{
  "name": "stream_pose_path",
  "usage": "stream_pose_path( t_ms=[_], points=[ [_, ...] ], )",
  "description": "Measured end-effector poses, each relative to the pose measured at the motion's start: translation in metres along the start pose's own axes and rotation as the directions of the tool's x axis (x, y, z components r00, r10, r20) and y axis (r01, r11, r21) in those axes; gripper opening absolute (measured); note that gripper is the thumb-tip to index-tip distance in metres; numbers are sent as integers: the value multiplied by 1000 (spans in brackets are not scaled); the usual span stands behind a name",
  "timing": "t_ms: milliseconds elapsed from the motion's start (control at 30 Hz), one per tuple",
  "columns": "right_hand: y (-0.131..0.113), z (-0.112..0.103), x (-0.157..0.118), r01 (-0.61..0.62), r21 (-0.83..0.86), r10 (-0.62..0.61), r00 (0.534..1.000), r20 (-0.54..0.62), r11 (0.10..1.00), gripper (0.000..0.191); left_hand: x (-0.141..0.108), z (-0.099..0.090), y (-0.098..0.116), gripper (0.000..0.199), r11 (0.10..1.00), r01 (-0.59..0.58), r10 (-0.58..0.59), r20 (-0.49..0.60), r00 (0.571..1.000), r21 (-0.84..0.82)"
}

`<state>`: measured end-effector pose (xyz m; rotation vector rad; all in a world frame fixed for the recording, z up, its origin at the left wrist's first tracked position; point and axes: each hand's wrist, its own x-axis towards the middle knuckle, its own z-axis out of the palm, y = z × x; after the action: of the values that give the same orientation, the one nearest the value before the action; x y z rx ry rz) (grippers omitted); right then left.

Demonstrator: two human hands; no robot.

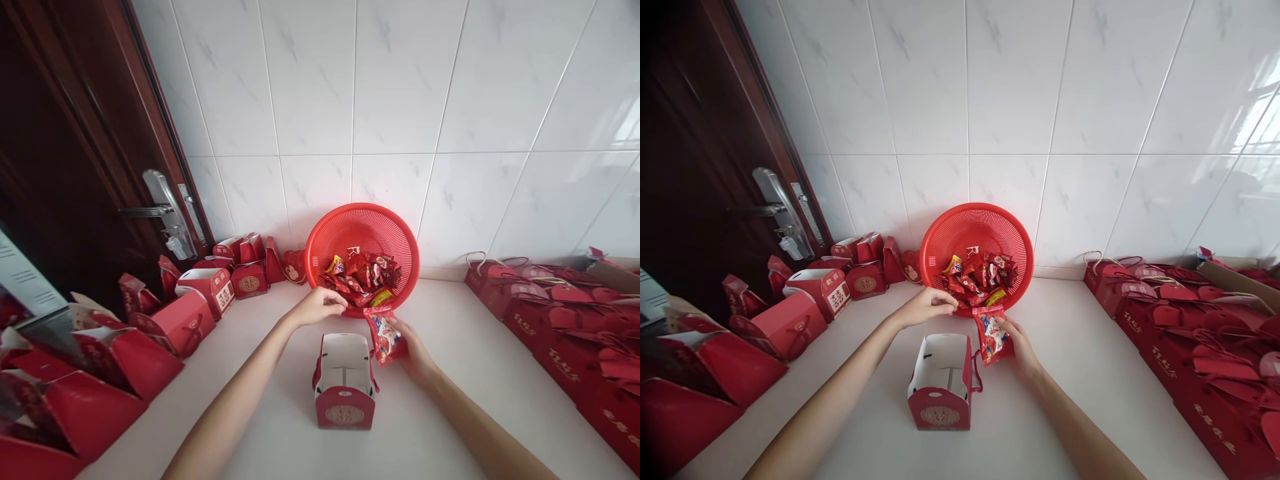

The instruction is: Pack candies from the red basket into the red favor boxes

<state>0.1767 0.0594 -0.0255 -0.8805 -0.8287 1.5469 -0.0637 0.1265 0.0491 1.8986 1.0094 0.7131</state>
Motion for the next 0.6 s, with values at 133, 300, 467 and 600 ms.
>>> stream_pose_path(
  t_ms=[133, 300, 467, 600],
  points=[
    [-1, -2, -1, 1, 8, -1, 999, 32, 1000, 35, 1, -4, 1, 21, 997, -33, 43, -129, 991, 74],
    [-1, -2, -2, 8, 16, -9, 998, 69, 1000, 34, 13, -12, 3, 19, 970, -56, 130, -310, 942, 238],
    [-1, 1, -3, 5, 18, -6, 998, 61, 1000, 33, 43, -29, 9, 33, 870, 148, 85, -439, 895, 471],
    [0, 1, -2, 16, 17, -17, 998, 62, 1000, 34, 69, -37, 8, 39, 823, 239, 10, -433, 901, 515]
  ],
)
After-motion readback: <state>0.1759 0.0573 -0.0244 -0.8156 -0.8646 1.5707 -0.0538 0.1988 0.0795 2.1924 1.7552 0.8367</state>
